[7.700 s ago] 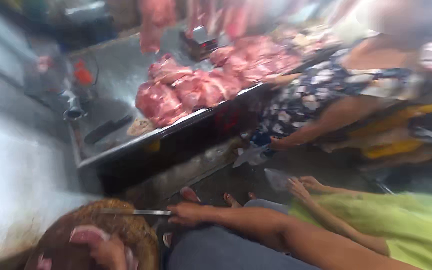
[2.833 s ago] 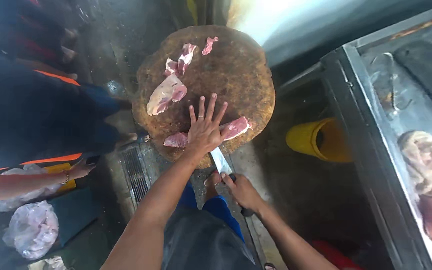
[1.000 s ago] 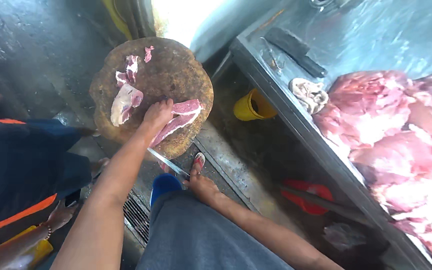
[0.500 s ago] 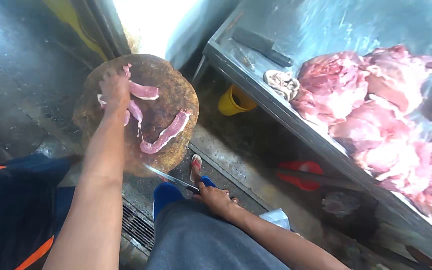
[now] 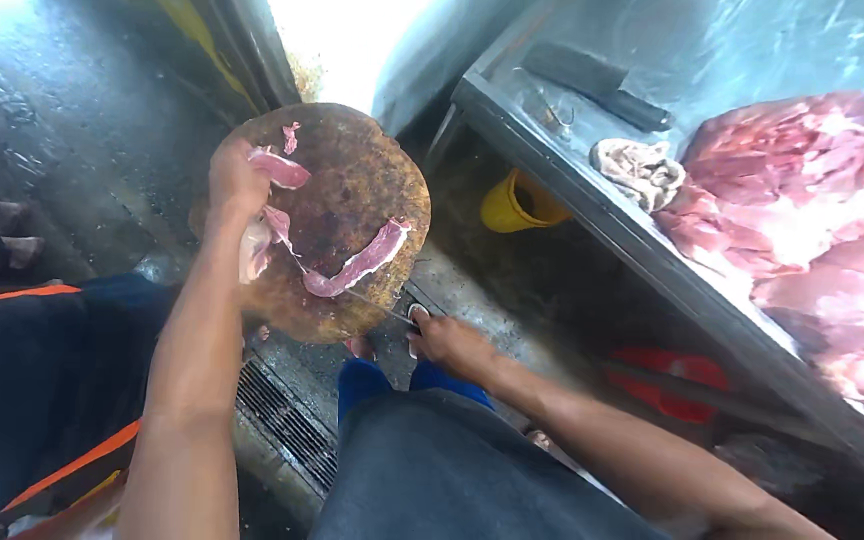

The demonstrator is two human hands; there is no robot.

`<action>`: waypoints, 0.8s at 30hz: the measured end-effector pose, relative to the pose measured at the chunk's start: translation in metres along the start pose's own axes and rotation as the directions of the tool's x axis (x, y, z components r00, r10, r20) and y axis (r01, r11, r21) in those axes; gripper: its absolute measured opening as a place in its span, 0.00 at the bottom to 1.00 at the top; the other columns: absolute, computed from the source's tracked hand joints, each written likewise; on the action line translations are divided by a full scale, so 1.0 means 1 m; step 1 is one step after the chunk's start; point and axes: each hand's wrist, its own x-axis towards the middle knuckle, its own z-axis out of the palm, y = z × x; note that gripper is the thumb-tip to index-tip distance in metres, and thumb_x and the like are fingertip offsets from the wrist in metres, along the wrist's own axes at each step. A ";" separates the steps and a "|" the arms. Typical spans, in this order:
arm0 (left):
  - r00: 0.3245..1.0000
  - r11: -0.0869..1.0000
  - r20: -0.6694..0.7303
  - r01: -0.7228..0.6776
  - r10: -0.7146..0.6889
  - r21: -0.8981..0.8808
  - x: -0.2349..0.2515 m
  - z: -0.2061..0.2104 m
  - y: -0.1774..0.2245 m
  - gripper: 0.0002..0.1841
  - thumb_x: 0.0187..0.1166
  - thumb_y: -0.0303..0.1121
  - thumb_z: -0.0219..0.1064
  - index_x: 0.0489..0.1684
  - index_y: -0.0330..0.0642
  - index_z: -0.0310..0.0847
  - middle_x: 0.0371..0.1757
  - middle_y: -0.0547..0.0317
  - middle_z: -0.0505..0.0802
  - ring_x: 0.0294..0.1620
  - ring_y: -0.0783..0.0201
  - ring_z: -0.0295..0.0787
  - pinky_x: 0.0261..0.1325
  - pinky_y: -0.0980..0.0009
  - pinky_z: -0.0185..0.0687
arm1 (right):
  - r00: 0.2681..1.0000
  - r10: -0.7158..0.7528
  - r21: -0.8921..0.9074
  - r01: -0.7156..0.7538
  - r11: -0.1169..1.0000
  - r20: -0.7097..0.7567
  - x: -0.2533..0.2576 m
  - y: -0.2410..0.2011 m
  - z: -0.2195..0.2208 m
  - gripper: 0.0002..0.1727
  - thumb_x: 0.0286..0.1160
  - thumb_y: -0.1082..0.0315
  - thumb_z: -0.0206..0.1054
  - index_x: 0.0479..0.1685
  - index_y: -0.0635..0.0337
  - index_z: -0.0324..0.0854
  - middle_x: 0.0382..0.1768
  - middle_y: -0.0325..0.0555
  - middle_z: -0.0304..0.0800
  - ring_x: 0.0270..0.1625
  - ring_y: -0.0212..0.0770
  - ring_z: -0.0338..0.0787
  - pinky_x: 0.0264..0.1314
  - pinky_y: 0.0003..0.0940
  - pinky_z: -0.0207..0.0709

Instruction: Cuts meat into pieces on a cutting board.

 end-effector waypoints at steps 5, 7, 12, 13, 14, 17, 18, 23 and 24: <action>1.000 0.995 -0.016 0.019 -0.021 -0.097 -0.005 -0.013 -0.010 0.19 0.75 0.30 0.69 0.64 0.36 0.78 0.58 0.40 0.90 0.59 0.45 0.90 0.64 0.41 0.83 | 0.998 0.040 -0.239 -0.049 0.970 -0.039 0.037 -0.035 -0.044 0.16 0.92 0.65 0.52 0.70 0.61 0.73 0.50 0.65 0.89 0.54 0.69 0.92 0.49 0.65 0.84; 0.999 0.994 -0.050 0.010 -0.015 -0.110 -0.002 -0.020 -0.015 0.19 0.75 0.32 0.69 0.63 0.36 0.79 0.58 0.39 0.90 0.61 0.45 0.89 0.66 0.40 0.81 | 0.996 0.066 -0.296 -0.081 0.952 -0.059 0.043 -0.040 -0.051 0.14 0.91 0.67 0.53 0.67 0.58 0.73 0.46 0.61 0.90 0.49 0.67 0.93 0.44 0.62 0.85; 0.995 0.985 -0.083 -0.068 0.055 -0.157 0.008 -0.059 -0.003 0.20 0.77 0.36 0.67 0.66 0.40 0.79 0.62 0.42 0.90 0.64 0.47 0.88 0.68 0.40 0.80 | 0.994 0.080 -0.362 -0.102 0.926 -0.075 0.029 -0.054 -0.056 0.10 0.90 0.67 0.53 0.61 0.58 0.74 0.41 0.57 0.90 0.45 0.62 0.94 0.40 0.58 0.86; 0.994 0.984 -0.070 -0.099 0.089 -0.149 0.008 -0.065 0.005 0.20 0.78 0.36 0.67 0.67 0.41 0.79 0.62 0.42 0.89 0.63 0.48 0.89 0.67 0.40 0.81 | 0.993 0.057 -0.349 -0.089 0.933 -0.101 0.030 -0.047 -0.053 0.11 0.90 0.65 0.53 0.60 0.57 0.76 0.41 0.57 0.91 0.45 0.62 0.94 0.41 0.58 0.85; 0.990 0.982 -0.052 -0.135 0.129 -0.136 0.009 -0.067 0.015 0.20 0.78 0.35 0.67 0.67 0.39 0.78 0.63 0.40 0.89 0.64 0.46 0.88 0.68 0.39 0.79 | 0.993 0.043 -0.315 -0.077 0.946 -0.113 0.030 -0.036 -0.050 0.12 0.91 0.63 0.54 0.60 0.58 0.76 0.43 0.58 0.91 0.47 0.64 0.93 0.43 0.61 0.85; 0.982 0.977 -0.007 -0.189 0.189 -0.097 0.016 -0.042 0.033 0.20 0.79 0.32 0.67 0.66 0.33 0.76 0.65 0.35 0.86 0.69 0.40 0.84 0.72 0.37 0.77 | 0.992 0.076 -0.044 -0.080 0.996 -0.097 0.023 0.017 -0.035 0.22 0.91 0.49 0.56 0.70 0.55 0.77 0.53 0.60 0.91 0.59 0.66 0.91 0.58 0.68 0.81; 0.982 0.978 0.007 -0.188 0.189 -0.091 0.019 -0.026 0.034 0.20 0.79 0.32 0.67 0.67 0.32 0.76 0.65 0.34 0.86 0.70 0.39 0.83 0.72 0.37 0.76 | 0.991 0.091 0.078 -0.083 0.993 -0.098 0.020 0.038 -0.029 0.23 0.91 0.48 0.56 0.68 0.55 0.78 0.52 0.60 0.91 0.58 0.64 0.91 0.59 0.68 0.81; 0.999 0.995 -0.001 -0.038 0.038 0.089 -0.001 0.065 0.040 0.31 0.72 0.31 0.71 0.79 0.37 0.74 0.80 0.27 0.74 0.76 0.25 0.73 0.70 0.22 0.69 | 0.962 0.272 0.556 -0.221 0.801 -0.009 0.046 0.113 -0.015 0.36 0.86 0.32 0.50 0.49 0.59 0.84 0.31 0.48 0.84 0.27 0.43 0.85 0.37 0.48 0.84; 0.998 0.995 -0.058 -0.011 0.017 0.100 -0.014 0.076 0.050 0.34 0.72 0.32 0.70 0.83 0.41 0.70 0.84 0.30 0.70 0.80 0.25 0.68 0.75 0.22 0.62 | 0.959 0.284 0.578 -0.238 0.781 0.012 0.058 0.117 -0.019 0.38 0.85 0.30 0.49 0.48 0.60 0.84 0.29 0.49 0.84 0.26 0.43 0.85 0.35 0.47 0.83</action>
